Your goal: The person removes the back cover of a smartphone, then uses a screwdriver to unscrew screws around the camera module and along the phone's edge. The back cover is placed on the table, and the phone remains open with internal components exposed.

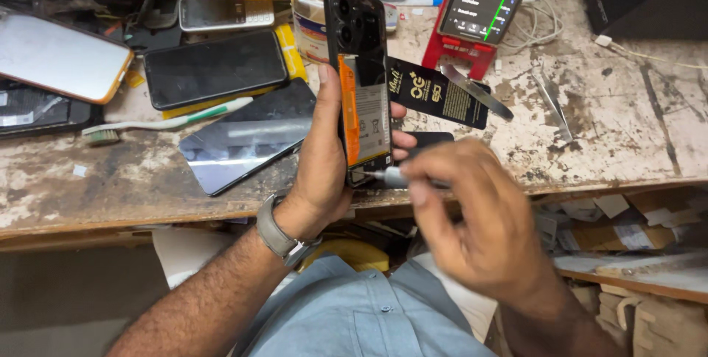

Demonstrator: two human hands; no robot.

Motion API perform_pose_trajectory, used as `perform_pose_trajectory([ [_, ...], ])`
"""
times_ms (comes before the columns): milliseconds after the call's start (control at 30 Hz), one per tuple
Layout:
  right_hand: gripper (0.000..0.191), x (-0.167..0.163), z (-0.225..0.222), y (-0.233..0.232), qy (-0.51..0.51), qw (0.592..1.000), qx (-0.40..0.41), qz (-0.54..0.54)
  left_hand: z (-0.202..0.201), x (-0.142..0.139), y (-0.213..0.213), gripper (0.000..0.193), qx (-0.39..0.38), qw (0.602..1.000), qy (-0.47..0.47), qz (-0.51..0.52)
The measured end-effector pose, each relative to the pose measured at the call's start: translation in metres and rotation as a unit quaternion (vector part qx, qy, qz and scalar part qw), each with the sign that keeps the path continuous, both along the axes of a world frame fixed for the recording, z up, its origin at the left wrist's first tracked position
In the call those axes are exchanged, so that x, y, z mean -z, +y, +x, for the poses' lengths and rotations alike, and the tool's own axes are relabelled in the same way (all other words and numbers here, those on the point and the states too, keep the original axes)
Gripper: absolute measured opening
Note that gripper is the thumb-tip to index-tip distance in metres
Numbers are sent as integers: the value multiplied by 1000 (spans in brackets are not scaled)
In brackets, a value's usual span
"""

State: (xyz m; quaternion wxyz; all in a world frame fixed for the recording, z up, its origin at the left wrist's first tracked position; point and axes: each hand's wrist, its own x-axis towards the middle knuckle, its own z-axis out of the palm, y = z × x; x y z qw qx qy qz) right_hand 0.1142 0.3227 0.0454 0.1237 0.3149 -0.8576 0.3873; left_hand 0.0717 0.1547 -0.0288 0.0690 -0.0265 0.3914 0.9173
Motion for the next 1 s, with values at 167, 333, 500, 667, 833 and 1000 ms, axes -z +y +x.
perform_pose_trajectory([
  [167, 33, -3, 3, -3, 22, 1000, -13, -8, -1, 1, 0, 80, -2, 1000, -11, -2],
  [333, 30, -4, 0, -2, 70, 996, -60, -3, -1, 1, -1, 82, -2, 1000, -5, -6],
  [500, 24, 0, 2, 1, 27, 999, -28, -10, -1, 1, -1, 81, -13, 999, 3, -30],
  [667, 26, 6, 4, 2, -83, 995, 17, -54, -1, 0, -1, 82, 1, 1000, -6, -19],
  [833, 17, 15, 3, 10, 48, 998, -29, -20, -2, -1, -3, 83, -3, 1000, 1, -21],
  [1000, 15, 25, 0, 22, 67, 996, -32, -38, 0, -2, -8, 81, 5, 1000, -6, -18],
])
